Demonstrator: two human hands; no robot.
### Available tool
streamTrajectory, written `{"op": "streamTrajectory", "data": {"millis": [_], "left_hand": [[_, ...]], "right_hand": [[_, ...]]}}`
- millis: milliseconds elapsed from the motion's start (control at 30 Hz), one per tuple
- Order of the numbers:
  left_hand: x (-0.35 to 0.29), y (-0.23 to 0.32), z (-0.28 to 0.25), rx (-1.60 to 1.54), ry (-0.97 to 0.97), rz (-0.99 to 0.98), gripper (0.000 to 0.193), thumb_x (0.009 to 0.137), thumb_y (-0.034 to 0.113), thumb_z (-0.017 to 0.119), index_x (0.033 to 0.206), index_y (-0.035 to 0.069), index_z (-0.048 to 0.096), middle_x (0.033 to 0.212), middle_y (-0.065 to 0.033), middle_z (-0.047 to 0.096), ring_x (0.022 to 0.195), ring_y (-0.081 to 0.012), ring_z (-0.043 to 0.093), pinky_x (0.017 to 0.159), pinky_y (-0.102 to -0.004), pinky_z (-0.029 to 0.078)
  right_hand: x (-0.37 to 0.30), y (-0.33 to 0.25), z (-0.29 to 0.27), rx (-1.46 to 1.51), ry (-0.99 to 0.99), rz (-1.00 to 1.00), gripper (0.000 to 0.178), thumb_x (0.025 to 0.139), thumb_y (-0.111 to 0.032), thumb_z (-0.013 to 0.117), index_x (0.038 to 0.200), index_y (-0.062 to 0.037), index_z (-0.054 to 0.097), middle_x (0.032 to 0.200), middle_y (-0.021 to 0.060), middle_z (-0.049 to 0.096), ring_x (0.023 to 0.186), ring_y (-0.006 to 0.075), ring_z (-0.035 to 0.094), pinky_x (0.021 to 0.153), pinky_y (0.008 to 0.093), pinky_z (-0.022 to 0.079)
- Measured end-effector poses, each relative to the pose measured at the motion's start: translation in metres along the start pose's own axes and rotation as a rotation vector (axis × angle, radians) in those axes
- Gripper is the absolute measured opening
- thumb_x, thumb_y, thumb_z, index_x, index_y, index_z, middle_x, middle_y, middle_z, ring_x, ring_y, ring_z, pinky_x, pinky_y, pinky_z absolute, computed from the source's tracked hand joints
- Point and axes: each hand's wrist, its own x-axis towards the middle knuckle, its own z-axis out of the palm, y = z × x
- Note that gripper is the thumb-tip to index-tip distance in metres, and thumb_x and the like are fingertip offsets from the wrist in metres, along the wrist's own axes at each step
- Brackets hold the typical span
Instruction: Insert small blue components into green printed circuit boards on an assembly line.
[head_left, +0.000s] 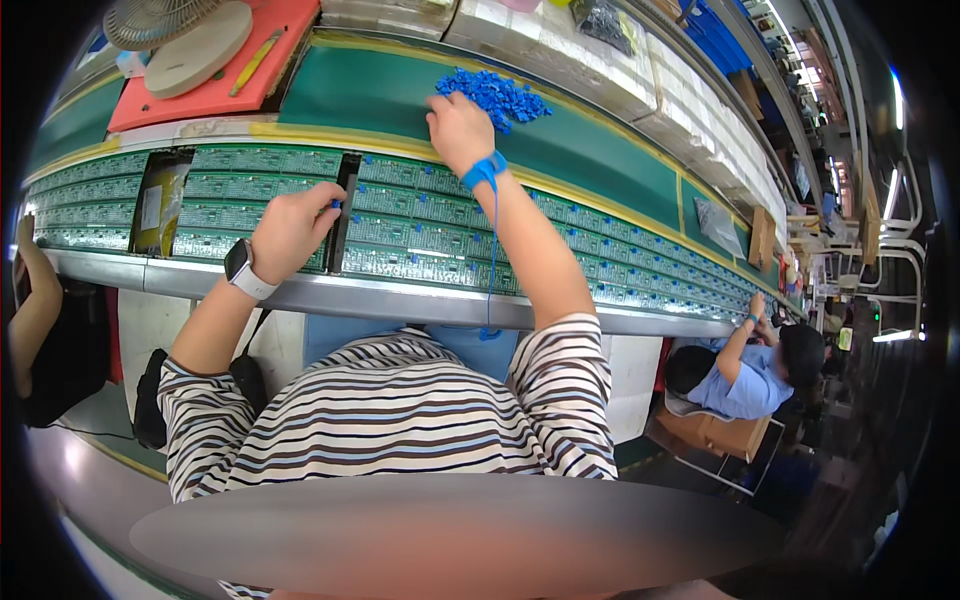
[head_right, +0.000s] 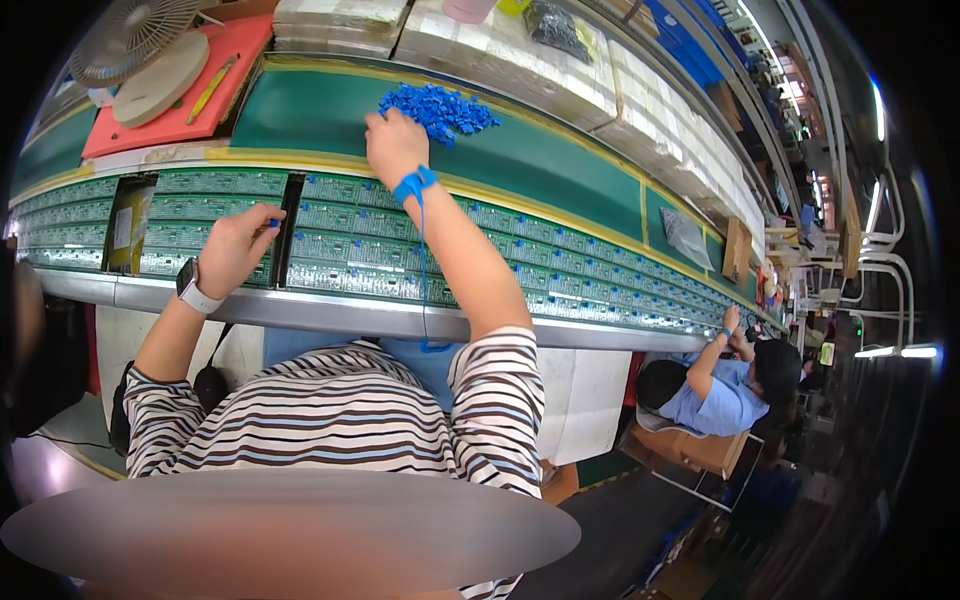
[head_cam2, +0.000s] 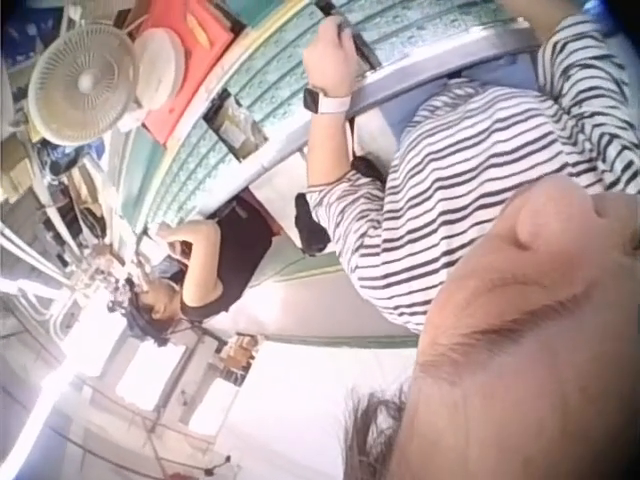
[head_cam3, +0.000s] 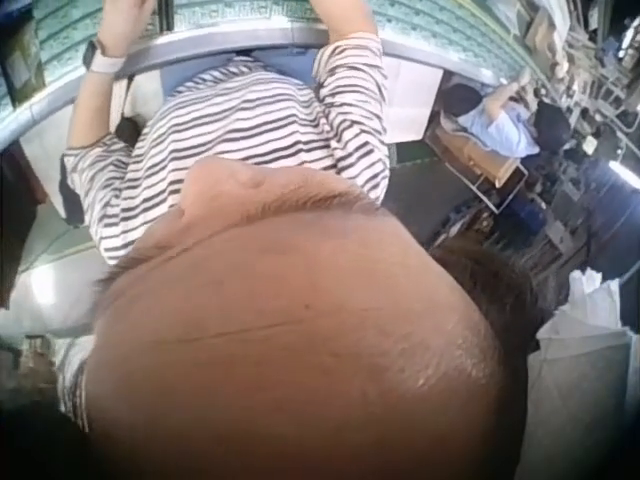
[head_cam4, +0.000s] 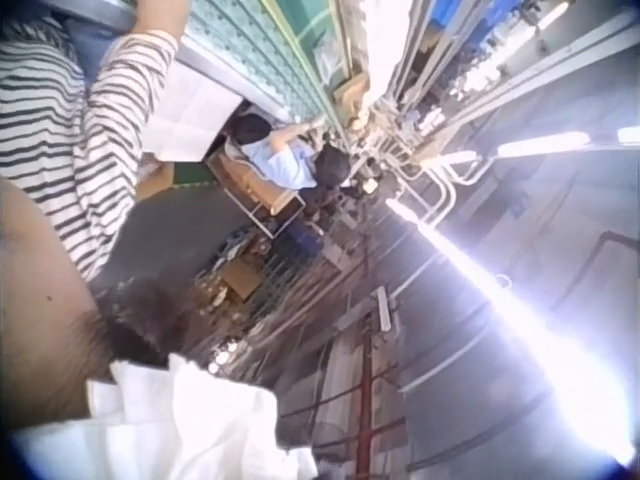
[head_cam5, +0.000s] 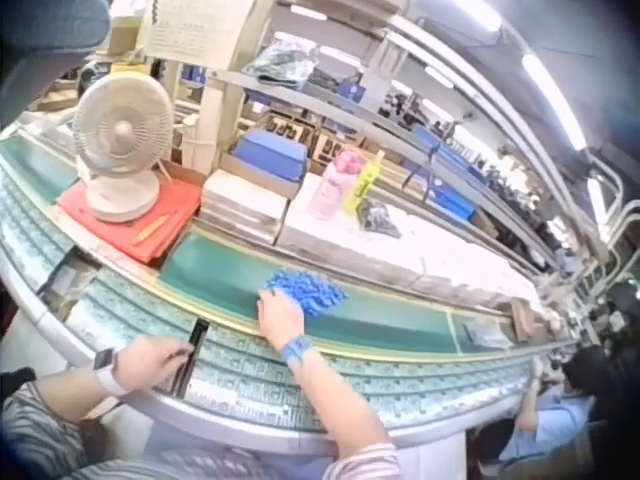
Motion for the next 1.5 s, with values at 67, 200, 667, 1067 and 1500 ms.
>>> {"op": "streamTrajectory", "data": {"millis": [67, 200, 667, 1067, 1500], "left_hand": [[-0.002, 0.003, 0.003, -0.029, -0.035, -0.045, 0.016, 0.079, 0.007, 0.060, 0.095, 0.006, 0.057, 0.075, -0.0155, 0.062, 0.069, -0.0326, 0.061, 0.060, -0.0390, 0.049], [-0.008, 0.005, 0.009, 0.021, -0.122, -0.027, 0.017, 0.079, 0.005, 0.061, 0.096, 0.005, 0.058, 0.076, -0.0150, 0.062, 0.069, -0.0317, 0.061, 0.060, -0.0383, 0.049], [-0.020, 0.004, 0.020, 0.249, -0.133, 0.248, 0.018, 0.066, 0.007, 0.069, 0.084, 0.008, 0.066, 0.073, -0.0050, 0.053, 0.071, -0.0233, 0.053, 0.062, -0.0341, 0.046], [-0.022, 0.002, 0.024, 0.223, -0.105, 0.231, 0.017, 0.066, 0.006, 0.069, 0.083, 0.006, 0.067, 0.073, -0.0056, 0.054, 0.071, -0.0234, 0.054, 0.062, -0.0336, 0.046], [-0.023, 0.000, 0.023, 0.185, -0.118, 0.201, 0.017, 0.068, 0.006, 0.068, 0.084, 0.005, 0.067, 0.075, -0.0066, 0.056, 0.073, -0.0247, 0.055, 0.065, -0.0347, 0.047]], "right_hand": [[0.000, 0.012, 0.014, -0.048, 0.017, 0.001, 0.014, 0.078, -0.013, 0.058, 0.091, -0.0116, 0.064, 0.079, 0.0116, 0.058, 0.076, 0.0308, 0.059, 0.064, 0.0413, 0.049], [-0.002, 0.012, 0.023, -0.199, 0.042, -0.094, 0.010, 0.074, -0.011, 0.054, 0.078, -0.0077, 0.062, 0.080, 0.0108, 0.057, 0.075, 0.0266, 0.059, 0.065, 0.0392, 0.047], [-0.021, 0.008, 0.003, -0.062, 0.002, -0.039, 0.008, 0.075, -0.010, 0.054, 0.081, -0.0066, 0.059, 0.080, 0.0110, 0.059, 0.077, 0.0269, 0.060, 0.066, 0.0400, 0.047], [-0.033, -0.008, -0.016, 0.019, 0.032, -0.049, 0.007, 0.076, -0.014, 0.061, 0.076, -0.0083, 0.058, 0.075, 0.0082, 0.056, 0.074, 0.0267, 0.059, 0.065, 0.0402, 0.047], [-0.040, -0.022, -0.025, 0.084, 0.024, -0.075, 0.007, 0.077, -0.013, 0.059, 0.074, -0.0074, 0.056, 0.073, 0.0090, 0.056, 0.073, 0.0281, 0.058, 0.064, 0.0408, 0.046]]}}
